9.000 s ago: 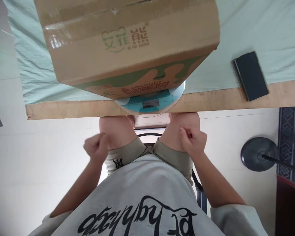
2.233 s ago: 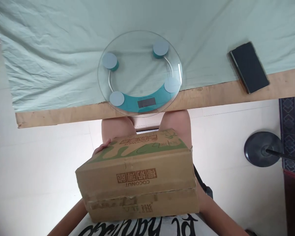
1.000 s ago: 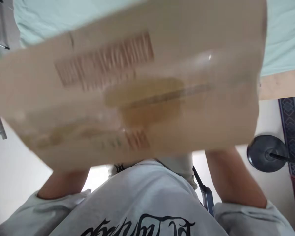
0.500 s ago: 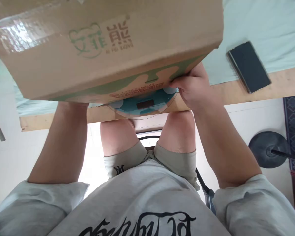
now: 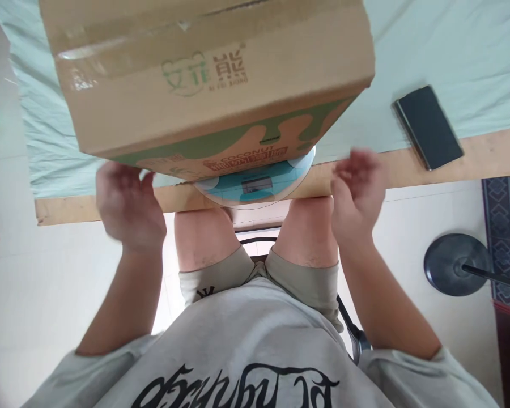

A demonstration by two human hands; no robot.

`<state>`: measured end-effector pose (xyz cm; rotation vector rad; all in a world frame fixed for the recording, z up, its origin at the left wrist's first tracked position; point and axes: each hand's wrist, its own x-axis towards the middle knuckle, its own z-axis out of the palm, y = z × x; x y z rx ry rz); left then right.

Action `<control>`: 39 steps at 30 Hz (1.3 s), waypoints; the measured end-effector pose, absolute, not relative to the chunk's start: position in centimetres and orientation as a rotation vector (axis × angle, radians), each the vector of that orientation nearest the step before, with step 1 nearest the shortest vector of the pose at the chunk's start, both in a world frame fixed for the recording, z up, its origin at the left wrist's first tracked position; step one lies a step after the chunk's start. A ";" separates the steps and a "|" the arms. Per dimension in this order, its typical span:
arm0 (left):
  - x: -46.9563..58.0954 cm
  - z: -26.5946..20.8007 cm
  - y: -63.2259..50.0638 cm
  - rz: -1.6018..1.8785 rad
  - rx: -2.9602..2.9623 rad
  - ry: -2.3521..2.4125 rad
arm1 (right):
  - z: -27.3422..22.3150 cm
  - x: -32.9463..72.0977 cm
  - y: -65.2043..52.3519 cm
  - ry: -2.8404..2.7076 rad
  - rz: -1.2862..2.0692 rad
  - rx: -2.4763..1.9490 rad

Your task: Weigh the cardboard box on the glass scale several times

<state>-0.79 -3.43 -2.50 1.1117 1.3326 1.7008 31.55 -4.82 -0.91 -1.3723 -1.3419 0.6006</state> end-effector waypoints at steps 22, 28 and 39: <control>2.7 -6.7 -18.2 0.919 2.263 1.695 | -5.7 30.7 -16.2 -2.078 0.041 -1.499; 2.7 -6.8 -17.8 0.961 2.297 1.669 | -5.6 30.7 -15.9 -2.119 -0.005 -1.468; 2.7 -7.2 -18.7 1.040 2.250 1.660 | -5.9 30.6 -16.1 -2.124 0.023 -1.429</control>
